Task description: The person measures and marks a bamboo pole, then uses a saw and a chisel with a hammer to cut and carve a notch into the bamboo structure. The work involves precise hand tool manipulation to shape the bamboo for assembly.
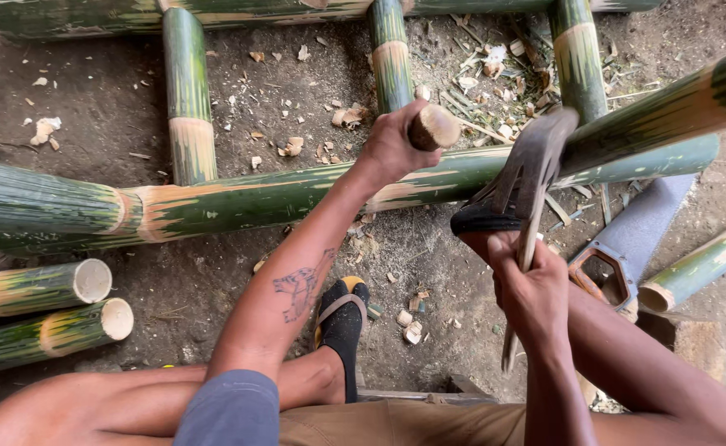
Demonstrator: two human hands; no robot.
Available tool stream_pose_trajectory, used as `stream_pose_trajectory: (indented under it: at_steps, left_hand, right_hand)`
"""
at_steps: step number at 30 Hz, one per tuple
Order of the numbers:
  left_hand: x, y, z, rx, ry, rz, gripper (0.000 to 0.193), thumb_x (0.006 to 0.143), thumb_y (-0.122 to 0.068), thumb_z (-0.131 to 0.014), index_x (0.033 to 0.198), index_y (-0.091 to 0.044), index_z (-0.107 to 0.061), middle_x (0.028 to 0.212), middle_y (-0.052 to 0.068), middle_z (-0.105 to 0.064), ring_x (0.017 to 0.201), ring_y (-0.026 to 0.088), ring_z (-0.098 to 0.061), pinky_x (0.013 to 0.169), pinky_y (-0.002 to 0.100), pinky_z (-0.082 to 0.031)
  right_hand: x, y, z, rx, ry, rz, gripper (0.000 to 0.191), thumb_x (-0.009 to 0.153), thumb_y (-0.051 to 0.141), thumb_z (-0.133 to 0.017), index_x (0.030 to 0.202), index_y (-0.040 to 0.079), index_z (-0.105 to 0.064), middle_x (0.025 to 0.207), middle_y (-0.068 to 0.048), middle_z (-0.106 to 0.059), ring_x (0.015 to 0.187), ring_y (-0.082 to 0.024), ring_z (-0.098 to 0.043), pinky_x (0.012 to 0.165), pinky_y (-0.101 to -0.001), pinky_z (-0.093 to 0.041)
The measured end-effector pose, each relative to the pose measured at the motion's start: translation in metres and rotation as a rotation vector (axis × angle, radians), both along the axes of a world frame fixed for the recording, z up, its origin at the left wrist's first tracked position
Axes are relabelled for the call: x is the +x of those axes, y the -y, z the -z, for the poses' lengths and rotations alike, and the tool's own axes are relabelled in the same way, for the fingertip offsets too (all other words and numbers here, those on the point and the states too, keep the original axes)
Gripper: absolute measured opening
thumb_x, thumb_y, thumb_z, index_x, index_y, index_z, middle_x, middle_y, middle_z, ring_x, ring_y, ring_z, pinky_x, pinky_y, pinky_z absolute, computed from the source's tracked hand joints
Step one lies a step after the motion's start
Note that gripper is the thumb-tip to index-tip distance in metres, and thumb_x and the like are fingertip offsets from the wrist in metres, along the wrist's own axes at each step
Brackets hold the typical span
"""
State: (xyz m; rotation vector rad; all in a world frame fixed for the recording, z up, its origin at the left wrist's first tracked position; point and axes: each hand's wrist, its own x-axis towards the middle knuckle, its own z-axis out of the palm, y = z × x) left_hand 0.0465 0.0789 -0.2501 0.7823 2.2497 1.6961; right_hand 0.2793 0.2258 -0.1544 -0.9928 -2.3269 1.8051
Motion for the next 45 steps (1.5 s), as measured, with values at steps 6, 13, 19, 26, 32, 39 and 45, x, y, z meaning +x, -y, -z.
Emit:
stream_pose_trajectory:
  at_steps: [6,13,19,26,32,39,45]
  left_hand:
    - [0.01,0.011,0.002,0.419,0.669,0.138,0.044,0.081,-0.027,-0.075,0.124,-0.022,-0.066,0.106,0.002,-0.077,0.096,0.022,-0.074,0.09,0.048,-0.062]
    - [0.009,0.003,0.001,-0.015,0.045,-0.023,0.045,0.068,-0.017,-0.09,0.106,-0.017,-0.066,0.101,-0.003,-0.075,0.099,0.016,-0.074,0.101,0.035,-0.06]
    - [0.01,0.006,0.004,0.008,0.209,-0.01,0.034,0.073,-0.016,-0.085,0.104,-0.018,-0.071,0.101,-0.002,-0.078,0.095,0.016,-0.075,0.095,0.038,-0.062]
    - [0.003,0.011,-0.002,-0.055,0.238,-0.005,0.05,0.066,-0.015,-0.093,0.111,-0.016,-0.072,0.108,-0.001,-0.075,0.102,0.014,-0.072,0.102,0.036,-0.058]
    - [-0.006,0.012,0.004,-0.009,0.241,-0.002,0.053,0.065,-0.012,-0.093,0.113,-0.018,-0.072,0.108,-0.003,-0.076,0.103,0.013,-0.072,0.105,0.035,-0.055]
    - [0.0,0.016,0.002,-0.032,0.293,0.042,0.042,0.066,-0.009,-0.092,0.105,-0.013,-0.075,0.104,-0.002,-0.079,0.1,0.013,-0.074,0.102,0.036,-0.061]
    - [-0.007,0.02,0.008,0.025,0.26,0.064,0.046,0.068,-0.011,-0.093,0.111,-0.015,-0.075,0.107,-0.001,-0.077,0.101,0.014,-0.073,0.103,0.037,-0.052]
  right_hand:
    - [-0.061,0.006,0.014,0.429,0.005,-0.355,0.016,0.092,0.01,-0.058,0.104,0.003,-0.065,0.066,-0.001,-0.063,0.062,-0.009,-0.058,0.052,-0.0299,-0.049]
    - [-0.058,-0.029,-0.044,0.459,-0.268,-0.187,0.028,0.105,0.018,-0.065,0.08,0.005,-0.061,0.066,-0.003,-0.058,0.058,-0.009,-0.052,0.049,-0.0263,-0.042]
    - [-0.081,-0.006,-0.02,0.608,-0.125,-0.294,0.01,0.096,0.01,-0.061,0.092,0.002,-0.066,0.071,-0.012,-0.062,0.064,-0.014,-0.06,0.057,-0.0308,-0.049]
    - [-0.075,-0.025,-0.025,0.527,-0.111,-0.306,0.017,0.096,0.016,-0.064,0.095,-0.001,-0.066,0.064,-0.017,-0.06,0.061,-0.018,-0.055,0.057,-0.0399,-0.049]
    - [-0.08,-0.012,-0.065,0.462,-0.428,-0.076,0.021,0.1,0.012,-0.058,0.082,0.003,-0.062,0.067,-0.013,-0.063,0.058,-0.017,-0.059,0.055,-0.0358,-0.048]
    - [-0.087,-0.013,-0.012,0.405,0.033,-0.365,0.005,0.089,0.007,-0.06,0.089,0.003,-0.063,0.066,-0.015,-0.064,0.06,-0.019,-0.058,0.055,-0.0342,-0.048]
    - [-0.076,-0.029,-0.051,0.429,-0.338,-0.191,0.032,0.107,0.009,-0.059,0.076,0.001,-0.063,0.062,-0.012,-0.062,0.047,-0.013,-0.056,0.046,-0.03,-0.04]
